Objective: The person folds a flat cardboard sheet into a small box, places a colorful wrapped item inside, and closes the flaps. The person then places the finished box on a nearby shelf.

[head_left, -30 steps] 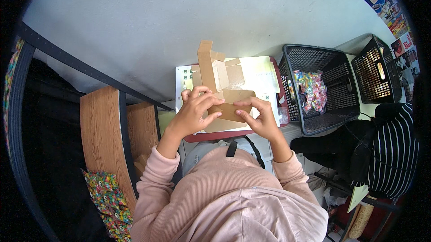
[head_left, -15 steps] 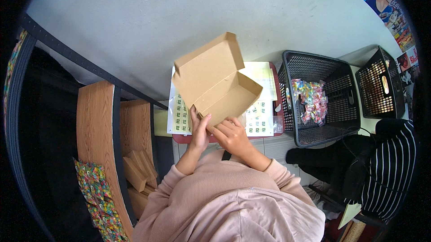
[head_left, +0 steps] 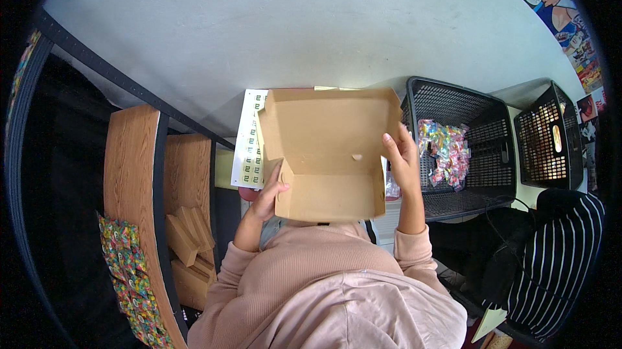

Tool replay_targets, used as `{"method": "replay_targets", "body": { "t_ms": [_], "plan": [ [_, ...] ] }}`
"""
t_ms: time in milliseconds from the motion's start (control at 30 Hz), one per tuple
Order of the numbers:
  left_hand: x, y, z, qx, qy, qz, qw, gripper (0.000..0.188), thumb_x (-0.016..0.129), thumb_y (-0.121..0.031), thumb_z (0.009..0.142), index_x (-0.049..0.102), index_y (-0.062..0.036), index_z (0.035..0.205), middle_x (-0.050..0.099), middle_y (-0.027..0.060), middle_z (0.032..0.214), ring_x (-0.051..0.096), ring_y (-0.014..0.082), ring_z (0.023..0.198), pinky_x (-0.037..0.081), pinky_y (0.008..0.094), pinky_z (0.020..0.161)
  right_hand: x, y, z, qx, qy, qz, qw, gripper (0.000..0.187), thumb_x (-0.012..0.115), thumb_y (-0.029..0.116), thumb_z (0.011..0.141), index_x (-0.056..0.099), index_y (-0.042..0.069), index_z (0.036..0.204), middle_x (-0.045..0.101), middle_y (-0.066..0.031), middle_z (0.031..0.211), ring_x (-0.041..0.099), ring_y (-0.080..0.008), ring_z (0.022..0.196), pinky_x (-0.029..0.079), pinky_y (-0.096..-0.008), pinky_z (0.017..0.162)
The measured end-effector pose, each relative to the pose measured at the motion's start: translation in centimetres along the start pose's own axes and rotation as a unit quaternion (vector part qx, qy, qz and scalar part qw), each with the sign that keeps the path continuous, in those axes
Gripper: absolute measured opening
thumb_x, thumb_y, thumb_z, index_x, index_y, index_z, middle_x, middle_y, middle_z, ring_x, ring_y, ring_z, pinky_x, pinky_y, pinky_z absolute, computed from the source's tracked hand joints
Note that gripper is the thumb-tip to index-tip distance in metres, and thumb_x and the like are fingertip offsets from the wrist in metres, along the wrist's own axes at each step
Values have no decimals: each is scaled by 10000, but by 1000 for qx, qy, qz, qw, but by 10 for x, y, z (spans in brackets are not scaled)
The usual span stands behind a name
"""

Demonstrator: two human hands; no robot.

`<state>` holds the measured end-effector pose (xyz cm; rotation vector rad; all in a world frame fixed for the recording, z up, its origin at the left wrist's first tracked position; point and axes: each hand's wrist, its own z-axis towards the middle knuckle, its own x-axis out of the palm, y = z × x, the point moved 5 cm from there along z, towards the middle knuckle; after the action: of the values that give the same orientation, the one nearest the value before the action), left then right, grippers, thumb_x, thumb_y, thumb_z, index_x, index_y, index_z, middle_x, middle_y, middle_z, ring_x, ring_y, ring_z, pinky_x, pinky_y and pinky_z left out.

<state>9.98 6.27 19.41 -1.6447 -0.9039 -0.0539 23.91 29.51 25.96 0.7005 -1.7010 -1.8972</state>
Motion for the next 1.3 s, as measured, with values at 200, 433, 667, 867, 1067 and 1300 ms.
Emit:
{"method": "replay_targets", "body": {
  "t_ms": [200,433,667,867,1067,1300],
  "plan": [
    [-21,-19,11,161,-68,256,951,594,504,-156,786,249,38,1285,370,143,1222,363,204,1143,302,312,953,14,25,-1,-92,-62,-108,988,266,478,36,845,526,-30,1097,619,-155,939,580,-178,850,446,-295,746],
    [57,-93,19,210,46,138,967,474,477,-369,826,392,-5,1118,486,98,1023,506,167,896,429,293,756,36,74,3,-339,-62,-285,894,570,470,-99,567,558,46,1111,595,-139,885,588,-285,765,469,-351,674],
    [109,-127,42,223,86,71,968,352,501,-285,861,470,1,1063,558,97,1000,549,147,872,468,284,670,44,101,-1,-529,-78,-333,777,362,649,44,616,639,139,965,595,-58,850,572,-181,627,443,-285,529],
    [113,-113,46,236,63,-6,970,100,597,18,798,543,-18,875,593,51,861,587,118,809,479,236,764,40,105,3,-506,-74,-288,810,309,676,32,650,632,88,951,608,-75,860,594,-200,656,457,-291,532],
    [106,-94,44,406,-62,42,911,97,625,52,769,548,11,811,561,32,841,558,77,766,460,203,697,59,105,-2,-447,-83,-213,865,296,679,-13,633,628,43,919,619,-92,846,617,-222,684,492,-295,575],
    [105,-101,44,495,-127,86,855,86,614,45,782,532,21,775,520,74,944,532,101,833,440,215,724,70,103,10,-323,-55,-91,940,133,570,-28,775,588,-26,906,594,-153,871,609,-272,777,484,-310,669]
  ]
}}
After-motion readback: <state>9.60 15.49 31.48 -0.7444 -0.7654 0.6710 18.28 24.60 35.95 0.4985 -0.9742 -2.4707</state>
